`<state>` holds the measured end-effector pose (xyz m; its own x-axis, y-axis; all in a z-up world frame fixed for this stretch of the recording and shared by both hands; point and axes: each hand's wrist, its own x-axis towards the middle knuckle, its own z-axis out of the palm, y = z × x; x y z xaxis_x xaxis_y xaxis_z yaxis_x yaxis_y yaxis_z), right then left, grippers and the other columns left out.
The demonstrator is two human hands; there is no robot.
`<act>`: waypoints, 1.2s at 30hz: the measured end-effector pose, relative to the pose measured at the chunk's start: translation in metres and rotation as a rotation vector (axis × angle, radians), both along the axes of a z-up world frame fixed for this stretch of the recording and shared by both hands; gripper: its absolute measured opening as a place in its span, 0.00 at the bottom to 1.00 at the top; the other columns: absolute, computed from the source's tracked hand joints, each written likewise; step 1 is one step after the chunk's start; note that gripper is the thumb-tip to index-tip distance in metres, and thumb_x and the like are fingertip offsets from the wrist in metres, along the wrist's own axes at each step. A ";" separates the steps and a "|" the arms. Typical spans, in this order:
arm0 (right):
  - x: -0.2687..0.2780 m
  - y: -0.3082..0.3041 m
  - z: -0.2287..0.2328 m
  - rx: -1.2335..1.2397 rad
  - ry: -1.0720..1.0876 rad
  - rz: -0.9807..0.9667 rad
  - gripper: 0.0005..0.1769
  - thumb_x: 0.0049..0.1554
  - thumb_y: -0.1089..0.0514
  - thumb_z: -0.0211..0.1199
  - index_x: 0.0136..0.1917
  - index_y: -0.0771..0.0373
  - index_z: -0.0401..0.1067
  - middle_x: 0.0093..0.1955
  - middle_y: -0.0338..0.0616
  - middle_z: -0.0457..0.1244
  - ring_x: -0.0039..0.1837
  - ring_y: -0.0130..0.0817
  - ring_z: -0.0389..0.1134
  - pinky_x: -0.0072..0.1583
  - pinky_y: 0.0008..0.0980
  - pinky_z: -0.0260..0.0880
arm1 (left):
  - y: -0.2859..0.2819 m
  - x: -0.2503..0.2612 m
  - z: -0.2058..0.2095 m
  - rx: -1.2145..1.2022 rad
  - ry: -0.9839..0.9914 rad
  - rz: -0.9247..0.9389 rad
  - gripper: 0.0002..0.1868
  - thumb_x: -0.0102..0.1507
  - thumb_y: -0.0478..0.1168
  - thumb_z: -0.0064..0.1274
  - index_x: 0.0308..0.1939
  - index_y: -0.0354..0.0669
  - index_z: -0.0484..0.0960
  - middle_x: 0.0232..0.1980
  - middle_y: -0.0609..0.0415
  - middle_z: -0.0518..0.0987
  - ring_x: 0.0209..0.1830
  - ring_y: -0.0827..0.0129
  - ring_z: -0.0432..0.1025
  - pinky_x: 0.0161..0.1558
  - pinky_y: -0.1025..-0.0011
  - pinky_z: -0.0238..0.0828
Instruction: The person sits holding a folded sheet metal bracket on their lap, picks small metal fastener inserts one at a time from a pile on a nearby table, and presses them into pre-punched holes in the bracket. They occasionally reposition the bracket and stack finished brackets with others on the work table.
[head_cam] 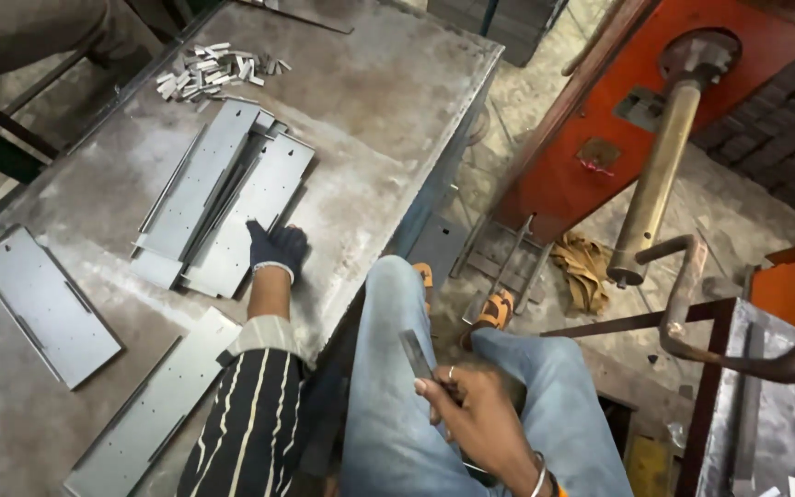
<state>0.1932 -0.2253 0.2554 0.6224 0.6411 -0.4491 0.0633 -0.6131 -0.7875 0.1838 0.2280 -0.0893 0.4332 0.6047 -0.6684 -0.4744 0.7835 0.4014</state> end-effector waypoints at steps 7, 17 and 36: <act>0.004 0.001 -0.011 0.089 0.070 -0.043 0.16 0.58 0.52 0.66 0.37 0.68 0.76 0.28 0.38 0.68 0.27 0.20 0.63 0.31 0.26 0.64 | -0.013 0.000 -0.046 0.003 -0.136 0.200 0.22 0.67 0.58 0.46 0.49 0.45 0.80 0.58 0.44 0.80 0.57 0.47 0.73 0.59 0.46 0.69; 0.041 -0.034 -0.032 0.432 -0.062 -0.427 0.11 0.61 0.57 0.63 0.43 0.69 0.75 0.32 0.39 0.68 0.31 0.21 0.65 0.34 0.23 0.64 | -0.149 -0.077 0.043 0.587 -0.045 -0.028 0.12 0.62 0.39 0.57 0.43 0.32 0.77 0.46 0.43 0.80 0.50 0.48 0.76 0.54 0.48 0.78; 0.052 -0.298 -0.112 0.548 -0.088 -1.119 0.06 0.60 0.60 0.59 0.49 0.65 0.72 0.34 0.41 0.70 0.30 0.27 0.71 0.30 0.25 0.64 | -0.412 0.006 0.187 0.966 -0.113 -0.948 0.24 0.62 0.34 0.55 0.63 0.33 0.77 0.63 0.43 0.77 0.60 0.52 0.74 0.53 0.51 0.76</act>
<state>0.2450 -0.5229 0.1431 0.9607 -0.1700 -0.2194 -0.2153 0.0426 -0.9756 0.1897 -0.1835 0.0978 0.9647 0.2494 -0.0841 0.0184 0.2548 0.9668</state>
